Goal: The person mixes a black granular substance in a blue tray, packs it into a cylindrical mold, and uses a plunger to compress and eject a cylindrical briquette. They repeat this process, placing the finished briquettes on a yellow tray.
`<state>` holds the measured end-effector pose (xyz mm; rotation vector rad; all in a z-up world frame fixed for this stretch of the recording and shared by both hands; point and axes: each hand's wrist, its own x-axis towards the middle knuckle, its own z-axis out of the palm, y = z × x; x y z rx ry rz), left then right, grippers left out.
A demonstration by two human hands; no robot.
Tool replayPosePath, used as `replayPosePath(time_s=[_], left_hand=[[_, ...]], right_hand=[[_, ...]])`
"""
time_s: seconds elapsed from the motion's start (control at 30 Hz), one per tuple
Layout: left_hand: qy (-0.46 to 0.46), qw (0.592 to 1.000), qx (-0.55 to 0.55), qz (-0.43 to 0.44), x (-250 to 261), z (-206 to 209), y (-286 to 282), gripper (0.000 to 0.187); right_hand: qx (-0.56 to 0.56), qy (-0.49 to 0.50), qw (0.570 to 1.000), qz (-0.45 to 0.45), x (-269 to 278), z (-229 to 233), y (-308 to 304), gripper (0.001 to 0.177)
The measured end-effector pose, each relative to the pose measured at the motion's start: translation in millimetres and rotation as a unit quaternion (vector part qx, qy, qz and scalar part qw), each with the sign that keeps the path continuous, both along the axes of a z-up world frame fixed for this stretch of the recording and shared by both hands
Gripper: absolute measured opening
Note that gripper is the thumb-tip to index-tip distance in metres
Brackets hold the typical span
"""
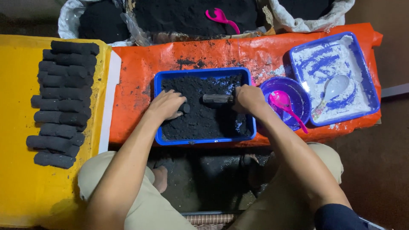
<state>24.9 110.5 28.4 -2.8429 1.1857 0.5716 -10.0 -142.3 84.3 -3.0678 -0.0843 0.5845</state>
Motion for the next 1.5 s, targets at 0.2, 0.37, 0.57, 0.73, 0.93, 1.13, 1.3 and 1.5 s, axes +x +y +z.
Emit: replayPosePath(time_s=[0.2,0.37,0.57,0.73,0.93,1.13,1.3,1.5], left_hand=[[-0.002,1.0,-0.015,0.02,0.2,4.0,1.4,0.042],[0.086,0.979,-0.107,0.149,-6.1,50.4,-5.5,0.038],[0.155,0.923,-0.233,0.264,-1.2,52.9,-1.2,0.038],[0.176,0.887,-0.297,0.306,-0.2,54.0,-1.0,0.04],[0.177,0.861,-0.286,0.381,3.5,56.8,-3.7,0.034],[0.151,0.871,-0.281,0.373,4.2,64.4,0.0,0.038],[0.06,0.896,-0.31,0.312,11.3,69.6,20.8,0.035],[0.032,0.89,-0.355,0.285,8.4,109.3,53.4,0.031]], right_hand=[[-0.001,-0.006,1.0,0.013,4.9,-19.9,-8.5,0.02],[0.012,-0.009,1.0,-0.004,-4.1,10.5,6.1,0.02],[0.011,-0.01,1.0,0.009,-6.1,12.3,5.2,0.023],[0.014,-0.023,1.0,0.017,-9.4,19.7,7.3,0.024],[0.011,0.008,1.0,0.009,-5.3,15.7,7.6,0.023],[-0.027,0.02,0.999,0.003,-4.3,18.9,13.0,0.021],[0.003,0.004,1.0,0.01,-10.4,21.4,13.0,0.025],[0.013,0.003,1.0,0.013,-14.2,24.5,13.3,0.027]])
